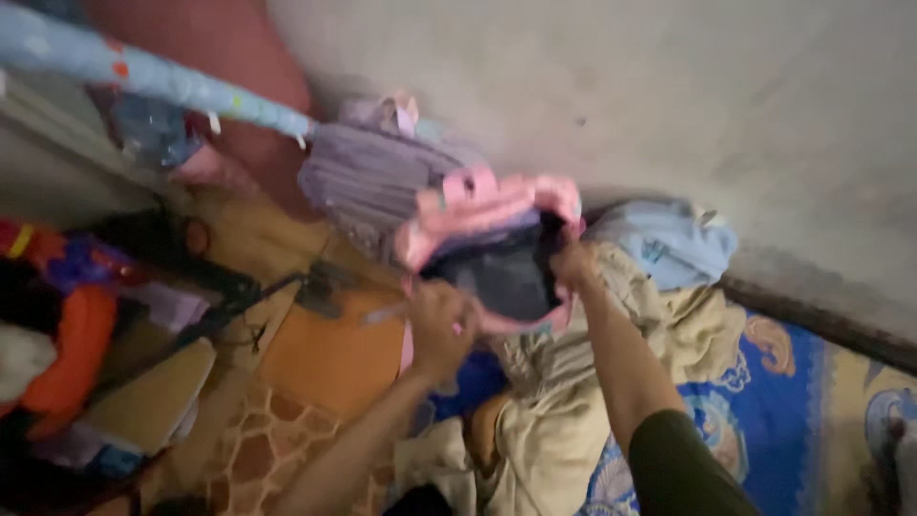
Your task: The person packs items into backpacks, folds a fabric item, moves pillows, and adjusts a bedsheet on a bed.
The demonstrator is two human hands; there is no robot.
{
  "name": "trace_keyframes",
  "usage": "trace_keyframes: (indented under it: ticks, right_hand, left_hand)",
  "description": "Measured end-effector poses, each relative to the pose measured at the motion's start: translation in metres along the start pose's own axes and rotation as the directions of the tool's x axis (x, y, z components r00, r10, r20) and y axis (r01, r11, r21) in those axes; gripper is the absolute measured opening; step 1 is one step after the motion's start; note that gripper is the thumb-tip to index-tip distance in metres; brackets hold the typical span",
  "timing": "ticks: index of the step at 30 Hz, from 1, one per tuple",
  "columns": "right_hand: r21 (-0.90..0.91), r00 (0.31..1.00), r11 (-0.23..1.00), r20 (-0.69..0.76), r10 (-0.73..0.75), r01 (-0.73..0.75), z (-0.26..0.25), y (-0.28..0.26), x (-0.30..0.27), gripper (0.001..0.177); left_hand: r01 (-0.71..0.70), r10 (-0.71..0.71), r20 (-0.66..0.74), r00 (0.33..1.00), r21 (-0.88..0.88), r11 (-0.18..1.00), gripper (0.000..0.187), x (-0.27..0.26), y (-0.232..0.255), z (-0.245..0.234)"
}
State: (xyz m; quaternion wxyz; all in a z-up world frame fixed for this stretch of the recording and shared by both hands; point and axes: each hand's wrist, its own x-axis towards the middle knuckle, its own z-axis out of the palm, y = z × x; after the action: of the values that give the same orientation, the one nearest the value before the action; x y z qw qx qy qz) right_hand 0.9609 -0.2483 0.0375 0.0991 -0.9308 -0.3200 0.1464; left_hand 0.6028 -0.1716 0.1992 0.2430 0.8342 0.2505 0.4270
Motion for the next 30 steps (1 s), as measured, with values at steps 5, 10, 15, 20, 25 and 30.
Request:
trace_keyframes:
  ticks: [5, 10, 15, 20, 25, 30]
  right_hand:
    - [0.186, 0.999, 0.982, -0.024, -0.028, 0.032, 0.001, 0.007, 0.007, 0.075]
    - [0.199, 0.968, 0.954, -0.151, -0.198, 0.226, 0.002, 0.012, 0.018, 0.045]
    - [-0.011, 0.941, 0.952, -0.146, -0.305, 0.307, 0.005, 0.014, 0.030, 0.038]
    - [0.082, 0.988, 0.992, -0.131, -0.081, 0.092, 0.017, 0.013, 0.023, 0.046]
    - [0.153, 0.982, 0.985, -0.183, -0.046, 0.075, 0.021, 0.018, 0.010, 0.044]
    - [0.272, 0.914, 0.915, -0.359, -0.191, 0.298, -0.003, 0.017, -0.009, 0.034]
  left_hand:
    - [0.314, -0.341, -0.190, 0.920, -0.161, 0.936, 0.059, 0.019, -0.051, 0.011]
    - [0.599, -0.593, 0.112, 0.797, -0.271, 0.754, 0.044, 0.021, -0.077, 0.015]
    - [0.577, -0.555, 0.187, 0.811, -0.097, 0.811, 0.045, 0.021, -0.093, 0.010]
    - [0.413, -0.412, 0.163, 0.897, 0.025, 0.910, 0.042, 0.021, -0.109, 0.020]
    - [0.381, -0.354, 0.221, 0.909, -0.091, 0.920, 0.042, 0.005, -0.133, 0.031]
    - [0.637, -0.554, 0.319, 0.769, -0.308, 0.707, 0.046, -0.011, -0.155, 0.025]
